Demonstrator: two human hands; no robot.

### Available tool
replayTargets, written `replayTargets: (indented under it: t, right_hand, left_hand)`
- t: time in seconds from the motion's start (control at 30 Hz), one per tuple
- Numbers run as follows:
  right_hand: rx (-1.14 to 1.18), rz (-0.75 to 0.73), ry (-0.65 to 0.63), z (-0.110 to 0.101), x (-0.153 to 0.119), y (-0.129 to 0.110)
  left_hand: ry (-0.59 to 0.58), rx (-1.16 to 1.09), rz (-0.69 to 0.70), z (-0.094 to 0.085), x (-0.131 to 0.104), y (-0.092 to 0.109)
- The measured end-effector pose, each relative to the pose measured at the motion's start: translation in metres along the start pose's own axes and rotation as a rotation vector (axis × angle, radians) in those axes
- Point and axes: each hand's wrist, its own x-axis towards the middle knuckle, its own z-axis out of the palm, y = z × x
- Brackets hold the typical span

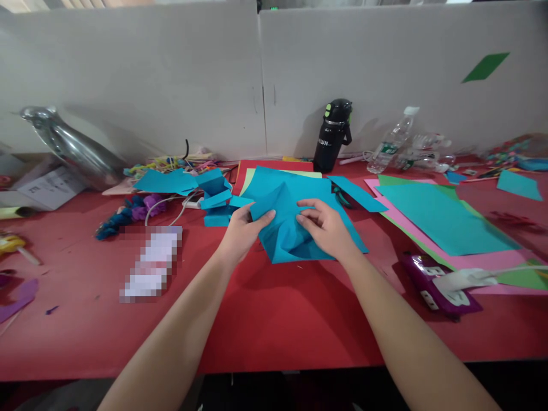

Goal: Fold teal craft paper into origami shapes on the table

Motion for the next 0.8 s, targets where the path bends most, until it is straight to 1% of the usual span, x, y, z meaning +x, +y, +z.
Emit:
replayTargets:
  t: [0.17,0.27,0.37,0.43,0.53,0.67,0.8]
  right_hand:
    - [-0.013,-0.028,0.019,0.003,-0.003,-0.002]
    - [-0.048,-0.053,0.034,0.004,-0.004,-0.004]
    - [-0.078,-0.071,0.046,0.005,-0.006,-0.005]
    - [-0.078,-0.083,0.054,0.007,-0.006,-0.005]
    - [-0.056,-0.09,0.075,0.01,-0.006,-0.003]
    - [-0.004,-0.078,0.1,0.012,-0.006,-0.002]
    - [0.048,-0.023,0.098,0.012,-0.005,-0.003]
  left_hand:
    - [-0.064,-0.002,-0.111,0.005,-0.005,0.002]
    - [-0.078,-0.03,-0.151,0.007,-0.007,0.006]
    - [-0.104,0.009,-0.179,0.006,-0.008,0.007]
    - [-0.116,0.068,-0.169,0.006,-0.007,0.008]
    - [-0.1,0.13,-0.12,0.006,-0.007,0.008]
    - [-0.068,0.146,-0.089,0.006,-0.007,0.008]
    - [-0.011,0.141,-0.075,0.007,-0.007,0.009]
